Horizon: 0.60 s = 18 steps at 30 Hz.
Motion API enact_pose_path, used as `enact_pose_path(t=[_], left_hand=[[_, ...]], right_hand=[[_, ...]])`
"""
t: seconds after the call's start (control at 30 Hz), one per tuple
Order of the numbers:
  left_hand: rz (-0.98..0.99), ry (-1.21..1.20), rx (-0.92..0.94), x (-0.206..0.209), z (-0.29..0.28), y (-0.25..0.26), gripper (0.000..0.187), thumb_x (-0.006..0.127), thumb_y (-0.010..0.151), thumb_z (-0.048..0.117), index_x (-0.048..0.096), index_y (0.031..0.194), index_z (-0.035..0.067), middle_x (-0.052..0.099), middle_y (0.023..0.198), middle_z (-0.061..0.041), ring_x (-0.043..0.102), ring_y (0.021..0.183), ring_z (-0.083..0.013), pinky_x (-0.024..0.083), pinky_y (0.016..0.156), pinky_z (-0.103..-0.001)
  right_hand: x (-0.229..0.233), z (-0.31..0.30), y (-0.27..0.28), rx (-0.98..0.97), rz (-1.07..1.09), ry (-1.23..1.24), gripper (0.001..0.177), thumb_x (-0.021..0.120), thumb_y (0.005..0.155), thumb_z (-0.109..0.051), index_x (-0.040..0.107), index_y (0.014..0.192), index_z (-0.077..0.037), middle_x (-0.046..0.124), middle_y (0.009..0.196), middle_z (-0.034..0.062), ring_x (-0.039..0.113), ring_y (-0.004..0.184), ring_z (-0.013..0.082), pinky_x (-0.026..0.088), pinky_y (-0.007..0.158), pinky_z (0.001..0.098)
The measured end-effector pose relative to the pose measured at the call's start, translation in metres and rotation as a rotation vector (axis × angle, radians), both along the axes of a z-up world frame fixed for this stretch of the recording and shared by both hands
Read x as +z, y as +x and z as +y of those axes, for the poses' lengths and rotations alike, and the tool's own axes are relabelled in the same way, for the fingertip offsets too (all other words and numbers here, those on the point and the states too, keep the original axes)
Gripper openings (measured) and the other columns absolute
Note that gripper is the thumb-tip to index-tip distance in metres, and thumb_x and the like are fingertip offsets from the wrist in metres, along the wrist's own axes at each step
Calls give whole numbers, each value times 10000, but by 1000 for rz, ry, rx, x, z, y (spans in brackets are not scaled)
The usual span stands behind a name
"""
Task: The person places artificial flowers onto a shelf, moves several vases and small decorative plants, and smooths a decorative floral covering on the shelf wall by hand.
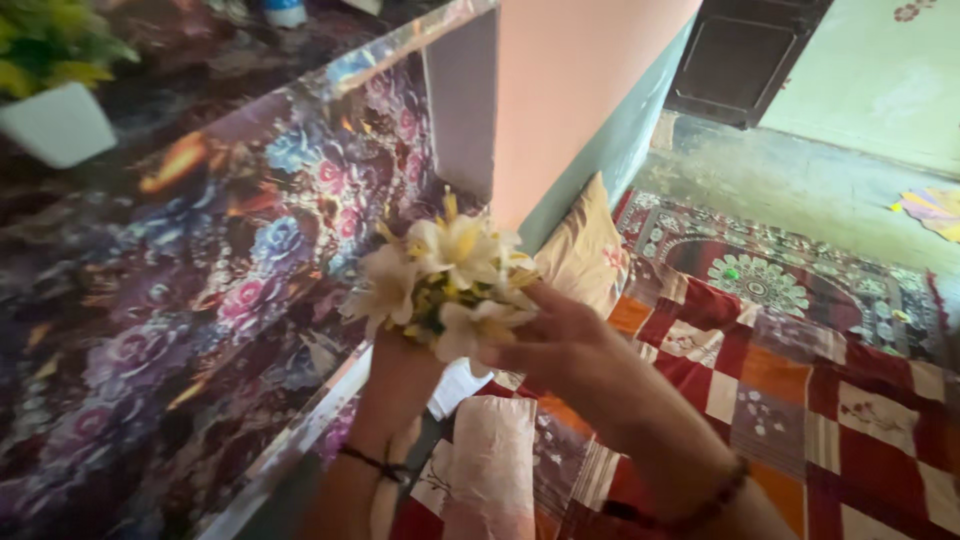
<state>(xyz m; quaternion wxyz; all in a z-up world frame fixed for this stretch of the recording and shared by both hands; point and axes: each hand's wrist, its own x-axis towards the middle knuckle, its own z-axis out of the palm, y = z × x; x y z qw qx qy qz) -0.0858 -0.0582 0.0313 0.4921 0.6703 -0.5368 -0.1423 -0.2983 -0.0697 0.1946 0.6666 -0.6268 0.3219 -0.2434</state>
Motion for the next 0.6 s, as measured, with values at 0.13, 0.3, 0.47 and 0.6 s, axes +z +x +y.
enact_pose_path(t=[0.13, 0.3, 0.47, 0.6], left_hand=[[-141, -165, -38, -11, 9, -5, 278, 659, 923, 171, 691, 1180, 67, 730, 1163, -118, 684, 1089, -308, 532, 912, -406], [-65, -195, -57, -20, 1, -21, 280, 700, 882, 198, 703, 1135, 78, 750, 1130, -91, 699, 1071, -276, 532, 908, -382], [81, -31, -186, -24, 4, -61, 293, 699, 877, 195, 702, 1145, 77, 752, 1130, -96, 704, 1066, -274, 539, 904, -386], [254, -12, -300, -10, -7, -108, 303, 698, 873, 193, 701, 1152, 75, 755, 1129, -100, 707, 1061, -272, 544, 901, -389]], right_hand=[[14, -4, -35, -29, 165, -236, 588, 744, 924, -172, 502, 1442, -36, 617, 1290, 134, 597, 1152, 236, 531, 925, 372], [40, -26, -58, -302, -145, -631, 417, 650, 985, -175, 635, 1306, 89, 638, 1330, 259, 624, 1197, 321, 554, 921, 444], [52, -56, -83, 658, -726, 236, 484, 544, 1278, -294, 703, 1210, 158, 756, 1104, 307, 740, 995, 396, 613, 877, 488], [37, -72, -69, -86, 97, -778, 386, 591, 994, -344, 750, 1158, -32, 805, 1095, 121, 784, 986, 239, 626, 869, 369]])
